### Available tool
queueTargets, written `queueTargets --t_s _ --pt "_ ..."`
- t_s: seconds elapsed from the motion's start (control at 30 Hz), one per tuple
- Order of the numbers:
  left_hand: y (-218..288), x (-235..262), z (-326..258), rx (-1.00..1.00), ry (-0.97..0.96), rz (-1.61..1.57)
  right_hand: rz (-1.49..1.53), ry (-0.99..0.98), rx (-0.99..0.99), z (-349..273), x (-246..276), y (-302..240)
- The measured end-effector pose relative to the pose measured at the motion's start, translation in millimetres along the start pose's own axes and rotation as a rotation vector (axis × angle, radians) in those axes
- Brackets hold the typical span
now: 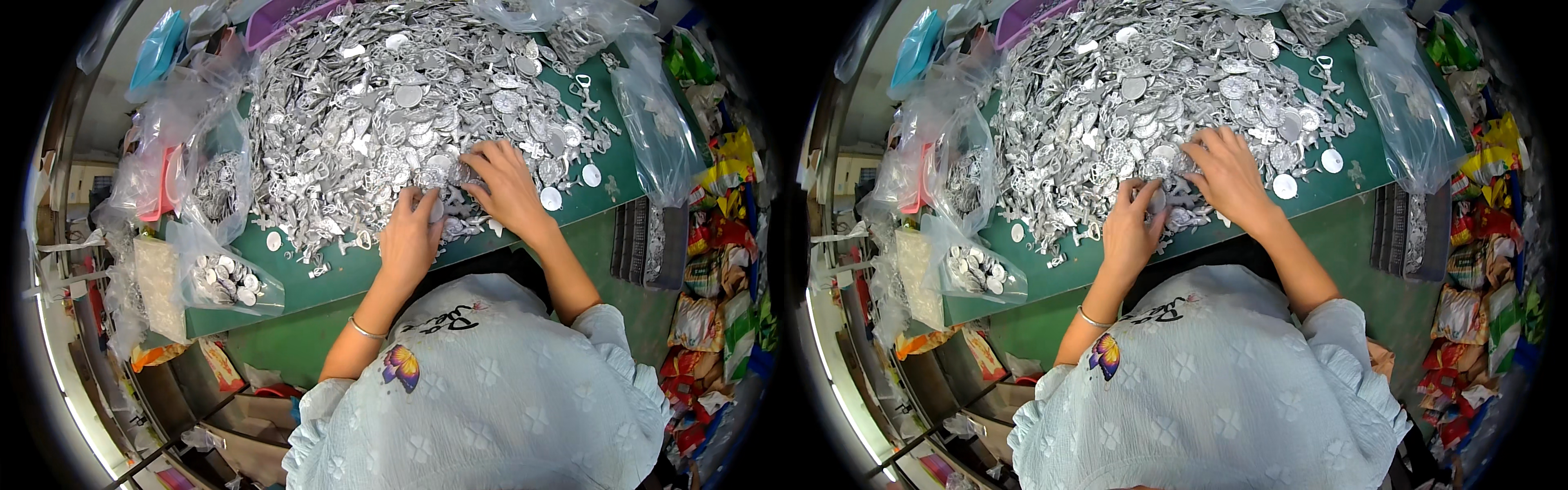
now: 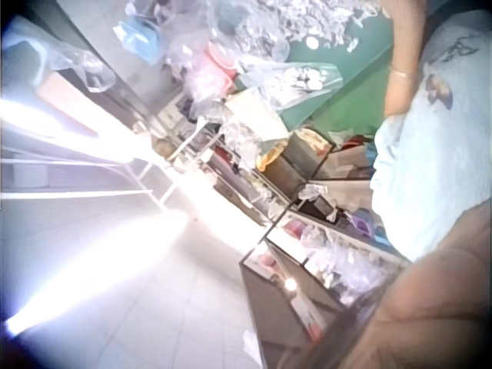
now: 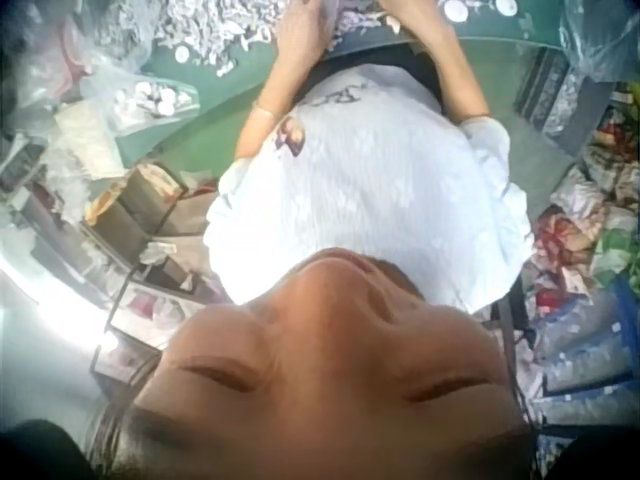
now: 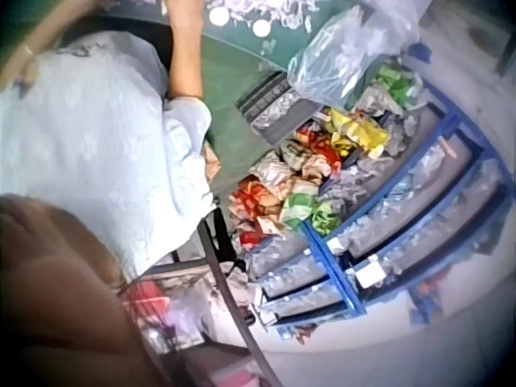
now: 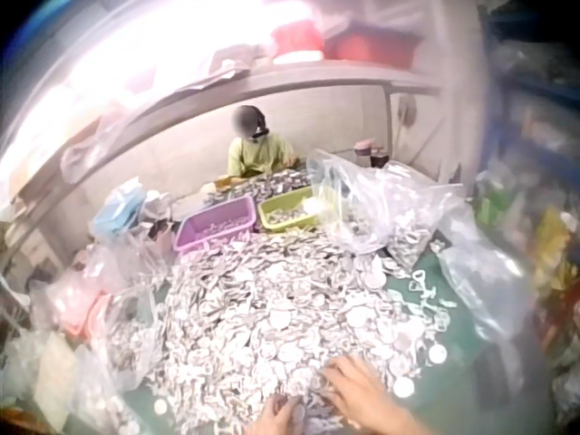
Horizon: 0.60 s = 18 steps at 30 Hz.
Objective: The person sorts metal tags and circular metal discs by hand, picking items from a large pile and placing them into plastic bags on a green workbench.
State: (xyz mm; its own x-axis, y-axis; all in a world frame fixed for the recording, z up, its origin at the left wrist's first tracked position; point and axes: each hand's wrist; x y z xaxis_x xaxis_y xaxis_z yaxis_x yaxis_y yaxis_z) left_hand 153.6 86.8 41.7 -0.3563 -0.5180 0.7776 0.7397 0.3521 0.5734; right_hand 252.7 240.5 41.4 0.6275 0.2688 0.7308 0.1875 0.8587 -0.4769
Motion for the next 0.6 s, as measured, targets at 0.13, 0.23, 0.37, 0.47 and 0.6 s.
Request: queueTargets --t_s 0.13,0.23,0.37,0.47,0.6 --pt "-21.8 -4.6 3.9 0.301 0.051 -0.484 -0.069 0.058 0.087 3.2 -19.2 11.4" --pt "-22.2 4.7 0.8 0.75 -0.129 -1.404 0.035 0.017 0.052 -6.7 -13.9 19.4" --pt "9.2 14.6 0.1 1.133 -0.339 -1.752 0.836 -0.058 -0.511 -16.4 -2.5 -3.3" --pt "12.2 0.6 -6.3 1.266 -0.318 -1.719 0.704 -0.184 -0.267 -9.5 0.2 -13.2" --pt "-18.9 -28.9 -29.1 1.096 -0.439 -1.956 0.093 -0.027 0.052 12.0 -16.0 -3.2"
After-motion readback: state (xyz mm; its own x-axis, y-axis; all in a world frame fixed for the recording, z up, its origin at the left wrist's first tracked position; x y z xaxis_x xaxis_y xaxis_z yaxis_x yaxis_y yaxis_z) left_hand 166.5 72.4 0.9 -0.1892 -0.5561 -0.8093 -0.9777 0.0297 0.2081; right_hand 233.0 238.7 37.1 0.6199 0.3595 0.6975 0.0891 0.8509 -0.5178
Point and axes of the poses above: each hand's wrist, its own z-axis towards the middle knuckle, its own x-axis out of the back of the hand, y = z × x, and after that the axes turned 6 degrees about y, right-handed
